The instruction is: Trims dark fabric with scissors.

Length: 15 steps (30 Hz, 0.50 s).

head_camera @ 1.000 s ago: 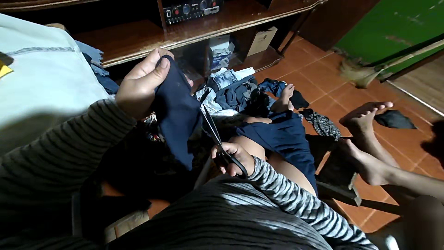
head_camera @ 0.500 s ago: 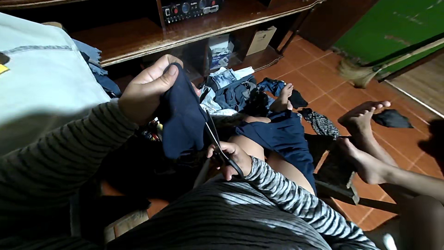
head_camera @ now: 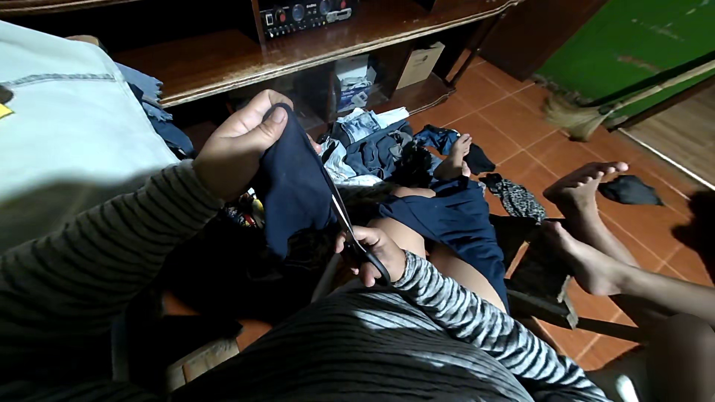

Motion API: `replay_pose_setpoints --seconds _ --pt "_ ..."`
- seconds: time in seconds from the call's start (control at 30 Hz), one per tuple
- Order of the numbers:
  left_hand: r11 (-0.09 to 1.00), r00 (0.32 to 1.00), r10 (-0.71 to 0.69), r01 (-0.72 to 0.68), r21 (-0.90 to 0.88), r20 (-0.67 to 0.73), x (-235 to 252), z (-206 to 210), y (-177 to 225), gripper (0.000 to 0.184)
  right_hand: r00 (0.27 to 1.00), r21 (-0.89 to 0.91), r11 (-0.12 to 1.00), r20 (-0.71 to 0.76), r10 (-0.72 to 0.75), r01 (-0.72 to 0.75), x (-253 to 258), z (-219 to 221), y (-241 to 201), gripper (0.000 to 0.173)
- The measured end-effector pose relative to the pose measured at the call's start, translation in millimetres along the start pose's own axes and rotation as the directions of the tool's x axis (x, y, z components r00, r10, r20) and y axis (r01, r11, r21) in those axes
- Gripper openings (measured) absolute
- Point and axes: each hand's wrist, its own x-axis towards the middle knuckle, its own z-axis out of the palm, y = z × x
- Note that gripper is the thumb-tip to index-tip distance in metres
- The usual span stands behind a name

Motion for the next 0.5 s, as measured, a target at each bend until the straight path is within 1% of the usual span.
replay_pose_setpoints --seconds 0.13,0.4,0.5 --pt "1.0 1.0 -0.014 0.014 -0.016 -0.001 -0.2 -0.5 0.7 0.023 1.0 -0.033 0.999 0.006 -0.017 0.017 -0.7 -0.1 0.9 0.047" --pt "0.998 0.997 -0.062 0.061 0.029 0.043 -3.3 6.4 4.2 0.022 1.0 -0.015 1.0 0.024 -0.013 0.014 2.1 -0.2 -3.5 0.056" --pt "0.997 0.996 -0.069 0.067 0.037 0.054 -3.7 6.3 3.2 0.022 1.0 -0.011 1.0 0.022 -0.014 0.014 2.7 1.2 -3.8 0.055"
